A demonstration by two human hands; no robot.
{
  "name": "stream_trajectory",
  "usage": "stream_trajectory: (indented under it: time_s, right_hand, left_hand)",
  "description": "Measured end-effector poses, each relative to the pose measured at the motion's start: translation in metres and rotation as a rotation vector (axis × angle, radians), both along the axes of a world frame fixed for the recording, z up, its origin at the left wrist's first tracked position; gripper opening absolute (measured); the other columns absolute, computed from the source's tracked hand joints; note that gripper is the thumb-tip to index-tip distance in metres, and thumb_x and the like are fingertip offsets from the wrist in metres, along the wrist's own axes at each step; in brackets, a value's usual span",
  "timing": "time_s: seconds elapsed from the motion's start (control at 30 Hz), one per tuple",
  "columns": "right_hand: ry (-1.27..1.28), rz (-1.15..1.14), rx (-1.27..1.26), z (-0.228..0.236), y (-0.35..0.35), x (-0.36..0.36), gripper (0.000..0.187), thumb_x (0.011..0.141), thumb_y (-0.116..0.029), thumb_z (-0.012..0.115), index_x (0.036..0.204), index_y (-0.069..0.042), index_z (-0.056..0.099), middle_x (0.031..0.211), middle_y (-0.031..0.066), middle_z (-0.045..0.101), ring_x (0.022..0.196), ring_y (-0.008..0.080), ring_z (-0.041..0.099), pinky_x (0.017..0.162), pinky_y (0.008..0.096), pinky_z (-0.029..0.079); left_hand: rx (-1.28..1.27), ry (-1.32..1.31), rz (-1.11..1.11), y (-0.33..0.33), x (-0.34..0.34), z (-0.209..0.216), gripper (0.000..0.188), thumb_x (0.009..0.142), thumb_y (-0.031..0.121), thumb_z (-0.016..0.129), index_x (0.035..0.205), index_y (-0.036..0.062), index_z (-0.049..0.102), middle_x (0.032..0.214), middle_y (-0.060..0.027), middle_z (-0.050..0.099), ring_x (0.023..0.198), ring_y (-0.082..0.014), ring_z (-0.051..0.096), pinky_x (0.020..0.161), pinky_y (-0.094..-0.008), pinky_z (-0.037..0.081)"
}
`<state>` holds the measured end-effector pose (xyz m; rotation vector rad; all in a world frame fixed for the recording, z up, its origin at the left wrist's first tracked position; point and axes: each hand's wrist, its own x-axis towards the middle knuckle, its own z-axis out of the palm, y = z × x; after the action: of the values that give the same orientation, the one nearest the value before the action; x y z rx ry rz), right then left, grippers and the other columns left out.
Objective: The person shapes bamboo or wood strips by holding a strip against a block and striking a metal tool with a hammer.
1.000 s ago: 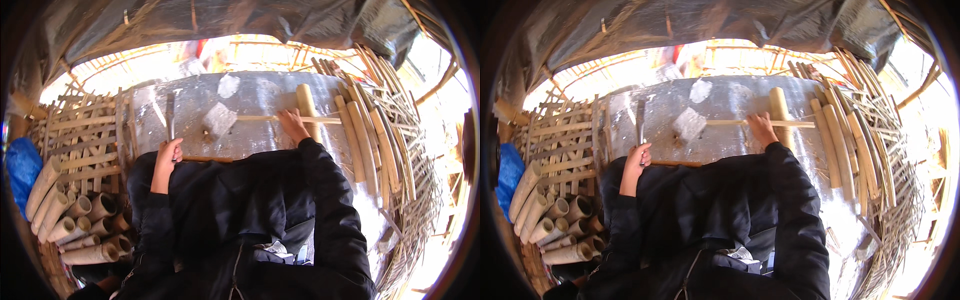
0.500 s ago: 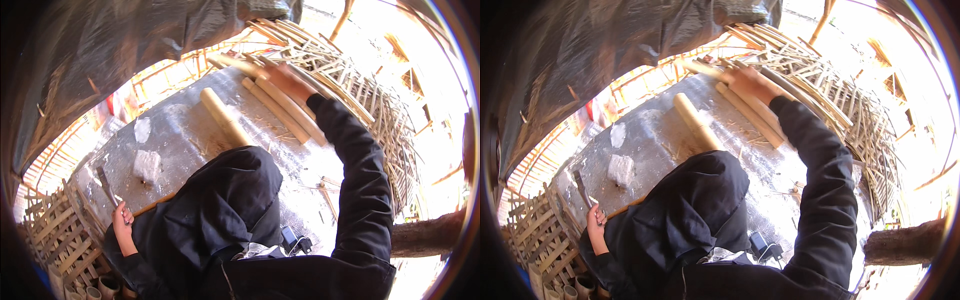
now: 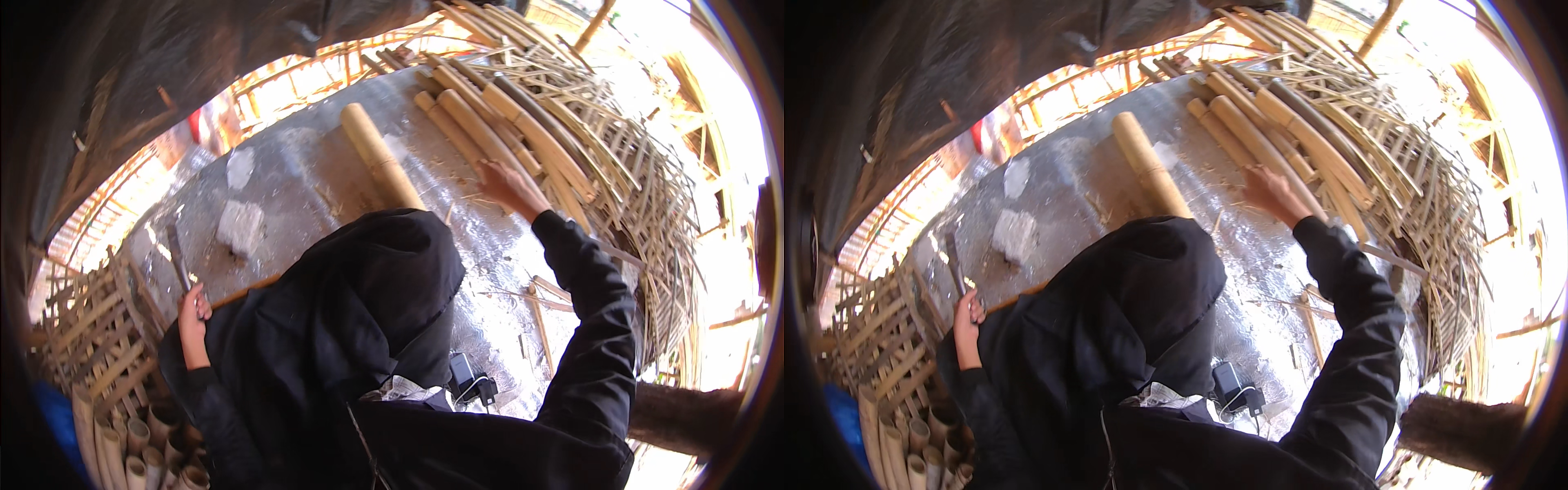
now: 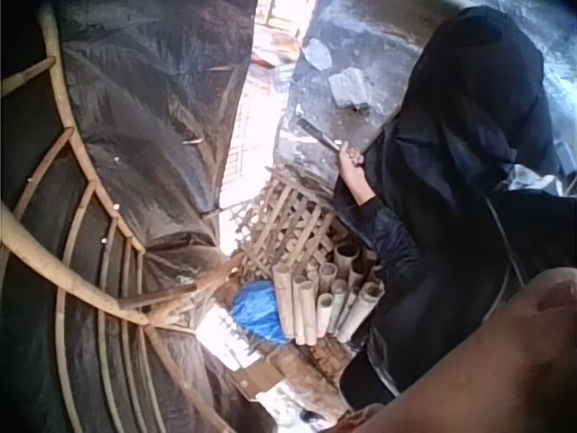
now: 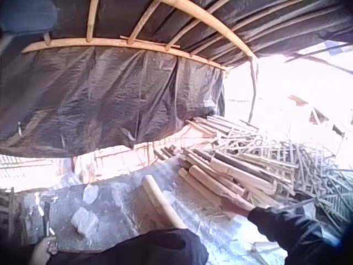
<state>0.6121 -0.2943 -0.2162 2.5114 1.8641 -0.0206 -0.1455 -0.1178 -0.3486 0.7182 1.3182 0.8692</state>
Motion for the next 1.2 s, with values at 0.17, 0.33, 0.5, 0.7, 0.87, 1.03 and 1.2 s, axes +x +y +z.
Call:
stream_trajectory:
  time_s: [0.17, 0.33, 0.5, 0.7, 0.87, 1.03, 1.2]
  right_hand:
    - [0.24, 0.431, 0.157, -0.019, 0.095, -0.15, 0.032, 0.092, -0.02, 0.068, 0.118, -0.004, 0.061, 0.111, 0.022, 0.065, 0.106, 0.0423, 0.066, 0.086, 0.0534, 0.054]
    - [0.612, 0.483, 0.196, -0.05, 0.169, -0.245, 0.019, 0.092, -0.016, 0.066, 0.103, -0.001, 0.068, 0.094, 0.0243, 0.073, 0.093, 0.0442, 0.069, 0.083, 0.0535, 0.053]
    - [0.566, 0.566, 0.005, -0.066, 0.15, -0.329, 0.014, 0.091, -0.013, 0.067, 0.095, 0.0, 0.069, 0.085, 0.0244, 0.07, 0.085, 0.0449, 0.069, 0.076, 0.0512, 0.054]
    - [0.588, 0.893, -0.232, -0.113, 0.1, -0.38, 0.019, 0.095, -0.016, 0.062, 0.109, -0.005, 0.068, 0.098, 0.0255, 0.07, 0.1, 0.0465, 0.066, 0.086, 0.0533, 0.051]
    - [0.496, 0.782, -0.452, -0.109, 0.106, -0.392, 0.023, 0.095, -0.017, 0.063, 0.113, -0.004, 0.066, 0.106, 0.0248, 0.069, 0.106, 0.0459, 0.064, 0.089, 0.0525, 0.051]
    - [0.556, 0.846, -0.356, -0.124, 0.112, -0.392, 0.019, 0.093, -0.018, 0.065, 0.107, -0.005, 0.065, 0.103, 0.0229, 0.069, 0.103, 0.0442, 0.065, 0.086, 0.0537, 0.051]
    - [0.537, 0.882, -0.38, -0.122, 0.114, -0.4, 0.02, 0.093, -0.019, 0.066, 0.107, -0.005, 0.065, 0.103, 0.0223, 0.069, 0.105, 0.0437, 0.064, 0.088, 0.053, 0.051]
  left_hand:
    - [0.053, -0.025, 0.048, -0.015, -0.006, 0.019, 0.039, 0.089, 0.025, 0.078, 0.068, 0.0181, 0.046, 0.055, 0.0066, 0.038, 0.041, -0.0079, 0.034, 0.042, -0.0285, 0.028]
    - [0.128, -0.06, 0.085, -0.024, 0.023, 0.032, 0.032, 0.089, 0.021, 0.077, 0.073, 0.014, 0.05, 0.057, 0.0048, 0.042, 0.043, -0.0077, 0.037, 0.042, -0.0284, 0.027]
    - [0.087, -0.136, 0.168, -0.041, 0.024, 0.049, 0.03, 0.089, 0.016, 0.076, 0.076, 0.0124, 0.049, 0.06, 0.0031, 0.047, 0.048, -0.0081, 0.042, 0.044, -0.028, 0.031]
    - [0.0, -0.266, 0.227, -0.039, 0.033, 0.06, 0.026, 0.091, 0.014, 0.069, 0.077, 0.0142, 0.048, 0.064, 0.005, 0.047, 0.055, -0.0078, 0.047, 0.052, -0.0269, 0.036]
    - [-0.14, -0.484, 0.184, -0.029, 0.025, 0.041, 0.025, 0.091, 0.015, 0.069, 0.076, 0.0154, 0.048, 0.065, 0.0061, 0.047, 0.057, -0.0063, 0.047, 0.056, -0.0261, 0.038]
    - [-0.147, -0.365, 0.256, -0.03, 0.033, 0.046, 0.023, 0.09, 0.015, 0.07, 0.078, 0.0146, 0.051, 0.068, 0.0051, 0.051, 0.059, -0.0076, 0.05, 0.055, -0.0262, 0.04]
    - [-0.116, -0.386, 0.311, -0.034, 0.028, 0.046, 0.023, 0.09, 0.018, 0.071, 0.079, 0.013, 0.051, 0.069, 0.0018, 0.051, 0.06, -0.0108, 0.051, 0.054, -0.0271, 0.04]
